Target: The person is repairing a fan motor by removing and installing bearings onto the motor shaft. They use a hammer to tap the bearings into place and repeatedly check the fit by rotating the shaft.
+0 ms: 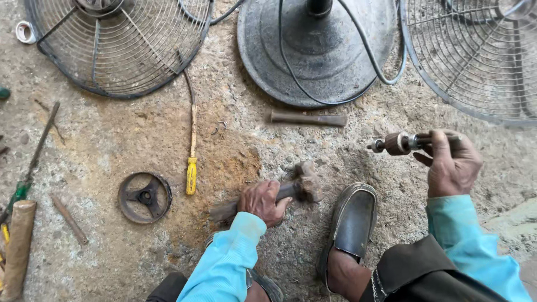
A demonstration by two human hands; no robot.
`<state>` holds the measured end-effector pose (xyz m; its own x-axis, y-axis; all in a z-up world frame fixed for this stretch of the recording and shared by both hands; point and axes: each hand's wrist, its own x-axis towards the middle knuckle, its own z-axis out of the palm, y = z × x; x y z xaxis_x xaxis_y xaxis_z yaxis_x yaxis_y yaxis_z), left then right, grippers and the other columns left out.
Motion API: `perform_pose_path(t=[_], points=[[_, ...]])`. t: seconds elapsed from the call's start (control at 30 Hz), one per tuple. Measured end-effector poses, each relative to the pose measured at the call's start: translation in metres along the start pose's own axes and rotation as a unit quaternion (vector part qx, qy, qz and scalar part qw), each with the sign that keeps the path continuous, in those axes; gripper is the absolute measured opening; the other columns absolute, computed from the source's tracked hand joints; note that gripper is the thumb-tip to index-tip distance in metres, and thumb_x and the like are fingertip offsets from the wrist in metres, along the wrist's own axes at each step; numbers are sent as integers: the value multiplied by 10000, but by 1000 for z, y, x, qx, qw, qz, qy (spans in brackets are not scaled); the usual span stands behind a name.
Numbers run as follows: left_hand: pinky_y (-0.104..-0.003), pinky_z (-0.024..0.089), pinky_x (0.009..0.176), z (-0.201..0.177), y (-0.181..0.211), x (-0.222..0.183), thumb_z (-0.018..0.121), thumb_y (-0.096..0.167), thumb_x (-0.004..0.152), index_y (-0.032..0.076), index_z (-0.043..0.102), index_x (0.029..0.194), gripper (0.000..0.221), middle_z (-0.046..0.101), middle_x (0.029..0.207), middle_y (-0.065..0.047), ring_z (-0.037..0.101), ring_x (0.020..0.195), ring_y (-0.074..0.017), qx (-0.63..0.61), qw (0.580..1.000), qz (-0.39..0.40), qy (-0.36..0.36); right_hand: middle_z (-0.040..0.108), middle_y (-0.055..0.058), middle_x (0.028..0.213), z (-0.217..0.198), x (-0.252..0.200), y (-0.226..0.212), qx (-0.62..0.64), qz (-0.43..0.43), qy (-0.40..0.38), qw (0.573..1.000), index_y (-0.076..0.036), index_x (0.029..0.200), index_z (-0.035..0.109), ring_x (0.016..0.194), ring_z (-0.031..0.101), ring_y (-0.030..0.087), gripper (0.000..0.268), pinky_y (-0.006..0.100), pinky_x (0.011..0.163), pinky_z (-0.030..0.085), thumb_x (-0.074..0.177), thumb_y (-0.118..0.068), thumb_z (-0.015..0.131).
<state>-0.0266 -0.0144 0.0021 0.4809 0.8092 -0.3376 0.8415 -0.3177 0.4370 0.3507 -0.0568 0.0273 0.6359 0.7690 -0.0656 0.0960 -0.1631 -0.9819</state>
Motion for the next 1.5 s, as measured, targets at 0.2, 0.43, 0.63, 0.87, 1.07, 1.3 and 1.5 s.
perform_pose_path(t=[0.2,0.43,0.63,0.87,1.07,1.3,1.5], points=[[-442,545,979,-48,72,15,851,391,814,16,636,1283,638,700,1205,-189,674,1090,-325,-193,960,128,159,703,132,1194,-20,-29,-54,196,131,-11,972,-69,1218,582,1015,729,223,153,361,827,636,1196,-218,551],[-377,607,1046,-139,157,-16,872,166,824,14,640,1368,610,714,1299,-173,725,1196,-265,-391,883,209,154,659,130,1110,-34,-59,-108,363,175,-105,909,-6,1214,570,1061,680,232,293,395,913,600,1252,-286,494],[-293,647,889,-169,181,-66,829,23,833,-1,699,1238,426,758,1179,-120,762,996,-164,-460,858,173,149,656,146,1170,-38,-87,-164,313,179,-104,927,-38,1232,569,1132,673,272,266,399,862,570,1175,-279,470],[-248,606,853,-197,190,-127,840,1,841,3,703,1234,416,756,1072,-87,702,954,-94,-503,845,125,131,653,205,1319,-51,-104,-204,250,99,-238,933,13,1311,559,1210,653,315,316,473,1006,595,1086,-189,469],[-260,629,871,-237,198,-179,814,-43,844,10,700,1222,399,735,1085,-80,723,985,-102,-433,868,165,179,749,257,1073,-71,-104,-206,124,80,-236,961,55,1259,658,988,735,312,293,430,904,613,992,-43,586],[-297,694,800,-275,202,-225,753,-61,867,-22,671,1204,349,748,1065,-98,792,932,-164,-506,837,165,132,770,161,982,-79,-119,-245,-109,-180,-261,942,-2,1110,750,886,811,235,307,368,809,655,805,-15,785],[-310,701,881,-288,192,-252,794,-49,852,-30,685,1177,343,730,1154,-119,781,1031,-184,-476,829,226,187,782,73,994,-81,-132,-263,-174,-402,-237,867,-74,1105,697,917,799,169,449,278,839,656,686,-105,856]])
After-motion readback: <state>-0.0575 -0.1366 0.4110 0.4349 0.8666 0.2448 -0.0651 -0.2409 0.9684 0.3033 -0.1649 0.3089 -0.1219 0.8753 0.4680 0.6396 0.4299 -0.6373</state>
